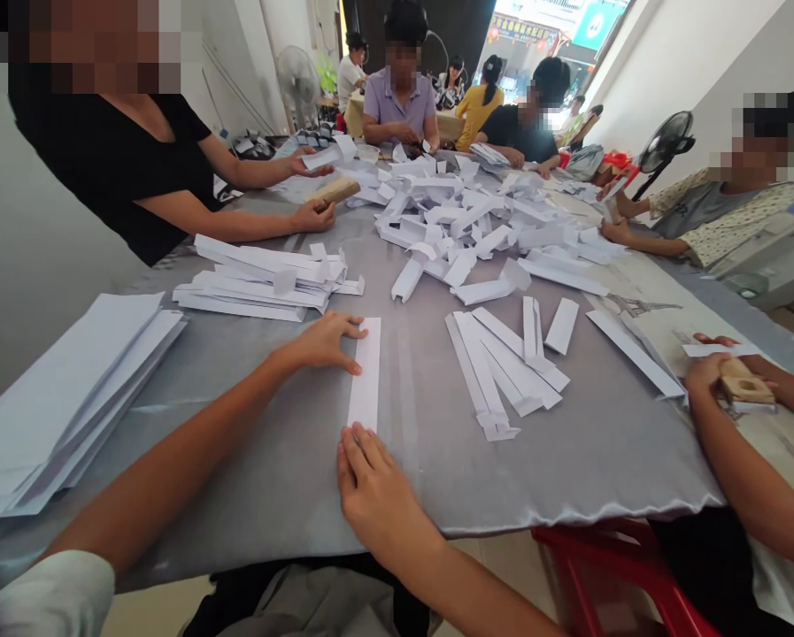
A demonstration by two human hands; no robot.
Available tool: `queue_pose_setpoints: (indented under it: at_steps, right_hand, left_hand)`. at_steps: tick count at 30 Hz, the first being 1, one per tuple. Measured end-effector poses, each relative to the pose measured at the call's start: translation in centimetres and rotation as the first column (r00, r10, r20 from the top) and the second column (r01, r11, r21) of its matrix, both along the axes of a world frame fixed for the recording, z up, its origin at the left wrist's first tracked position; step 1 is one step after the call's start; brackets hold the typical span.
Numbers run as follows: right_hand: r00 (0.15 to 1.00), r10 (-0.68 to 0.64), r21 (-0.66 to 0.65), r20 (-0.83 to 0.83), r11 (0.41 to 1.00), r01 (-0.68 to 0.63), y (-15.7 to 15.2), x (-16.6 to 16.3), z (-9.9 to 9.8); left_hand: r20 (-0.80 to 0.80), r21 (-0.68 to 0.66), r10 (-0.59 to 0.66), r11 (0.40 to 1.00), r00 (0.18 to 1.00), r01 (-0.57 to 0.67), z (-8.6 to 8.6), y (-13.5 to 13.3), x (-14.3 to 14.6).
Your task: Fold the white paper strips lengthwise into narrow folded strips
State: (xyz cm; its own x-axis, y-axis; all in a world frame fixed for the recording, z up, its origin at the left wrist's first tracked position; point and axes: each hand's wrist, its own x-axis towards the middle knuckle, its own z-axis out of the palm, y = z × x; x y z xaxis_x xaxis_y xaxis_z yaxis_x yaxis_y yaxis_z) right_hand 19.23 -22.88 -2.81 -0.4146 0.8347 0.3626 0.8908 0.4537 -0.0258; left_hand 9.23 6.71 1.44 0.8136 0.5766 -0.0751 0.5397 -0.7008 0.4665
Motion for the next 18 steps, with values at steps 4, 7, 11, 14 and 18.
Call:
queue_pose_setpoints:
  at_steps: [4,7,11,14,18]
  right_hand:
    - [0.999,-0.028,-0.026,-0.015,0.999,0.028,0.1,-0.2,0.2]
    - [0.998,-0.033,-0.015,-0.048,0.999,0.032,0.2,-0.2,0.1]
    - [0.993,-0.040,0.013,-0.110,0.999,0.042,0.2,-0.2,-0.5]
    - [0.987,-0.051,0.020,-0.149,0.998,0.054,0.2,-0.2,-0.9]
    - [0.984,-0.052,0.025,-0.173,0.998,0.057,0.2,-0.4,-1.2]
  left_hand:
    - [0.095,-0.046,0.057,0.998,0.994,-0.053,-0.5,1.6,1.0]
    - [0.121,-0.086,0.186,0.981,0.975,-0.176,-0.5,2.8,1.7]
    - [0.137,-0.102,0.267,0.962,0.954,-0.254,-0.4,3.8,2.4]
    - [0.140,-0.084,0.345,0.938,0.928,-0.336,-0.2,3.7,2.9]
    - [0.149,-0.036,0.461,0.886,0.875,-0.461,-0.2,2.6,3.7]
